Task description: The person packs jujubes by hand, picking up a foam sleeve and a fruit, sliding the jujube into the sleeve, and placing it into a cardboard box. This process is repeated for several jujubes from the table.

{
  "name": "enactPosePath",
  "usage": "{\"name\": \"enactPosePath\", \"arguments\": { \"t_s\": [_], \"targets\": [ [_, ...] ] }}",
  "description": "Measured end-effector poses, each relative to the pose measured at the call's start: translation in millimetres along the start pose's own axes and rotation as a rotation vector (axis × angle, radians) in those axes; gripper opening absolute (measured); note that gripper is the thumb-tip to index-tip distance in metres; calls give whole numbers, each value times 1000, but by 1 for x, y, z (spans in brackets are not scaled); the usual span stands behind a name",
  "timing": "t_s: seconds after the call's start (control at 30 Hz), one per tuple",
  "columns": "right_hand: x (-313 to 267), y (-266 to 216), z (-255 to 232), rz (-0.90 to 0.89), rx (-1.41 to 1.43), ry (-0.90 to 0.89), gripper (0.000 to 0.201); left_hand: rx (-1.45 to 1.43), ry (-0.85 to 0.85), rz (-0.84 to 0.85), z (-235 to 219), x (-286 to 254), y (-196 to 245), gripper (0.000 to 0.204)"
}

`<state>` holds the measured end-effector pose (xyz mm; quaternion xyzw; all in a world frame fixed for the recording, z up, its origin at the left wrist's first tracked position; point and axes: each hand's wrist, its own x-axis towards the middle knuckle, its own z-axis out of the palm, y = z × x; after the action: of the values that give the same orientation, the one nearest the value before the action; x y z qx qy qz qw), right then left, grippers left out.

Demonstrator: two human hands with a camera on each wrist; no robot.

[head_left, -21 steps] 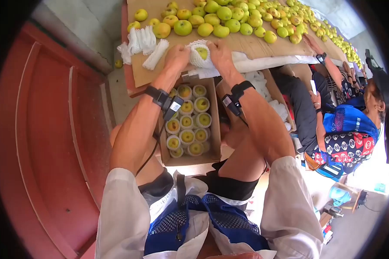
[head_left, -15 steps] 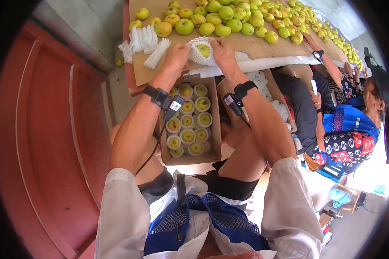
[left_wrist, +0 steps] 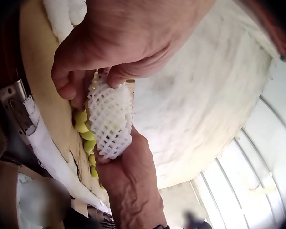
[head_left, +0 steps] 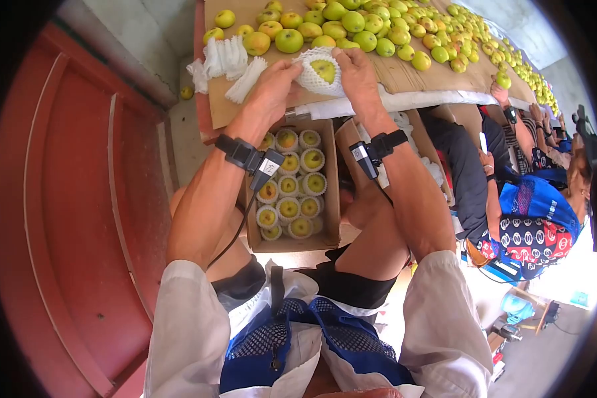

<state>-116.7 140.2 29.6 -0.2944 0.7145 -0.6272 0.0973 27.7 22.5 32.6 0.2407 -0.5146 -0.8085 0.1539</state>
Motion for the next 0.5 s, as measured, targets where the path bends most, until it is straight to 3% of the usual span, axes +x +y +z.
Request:
{"name": "enactPosePath", "arguments": {
  "t_s": [0.17,0.27,0.37,0.5],
  "targets": [
    [7,-5,1,-79,89,19,35,-72,-11,11,1,1,4,15],
    [6,-12,3,-45,97,35,34,139,46,88,6,-8,17,18],
    [11,-8,6,-64,169,43,34,105,34,83,3,-2,15,20],
    [13,-11,1,86,203,-6,34,75,34,77,5,-2,18,24]
  ]
}}
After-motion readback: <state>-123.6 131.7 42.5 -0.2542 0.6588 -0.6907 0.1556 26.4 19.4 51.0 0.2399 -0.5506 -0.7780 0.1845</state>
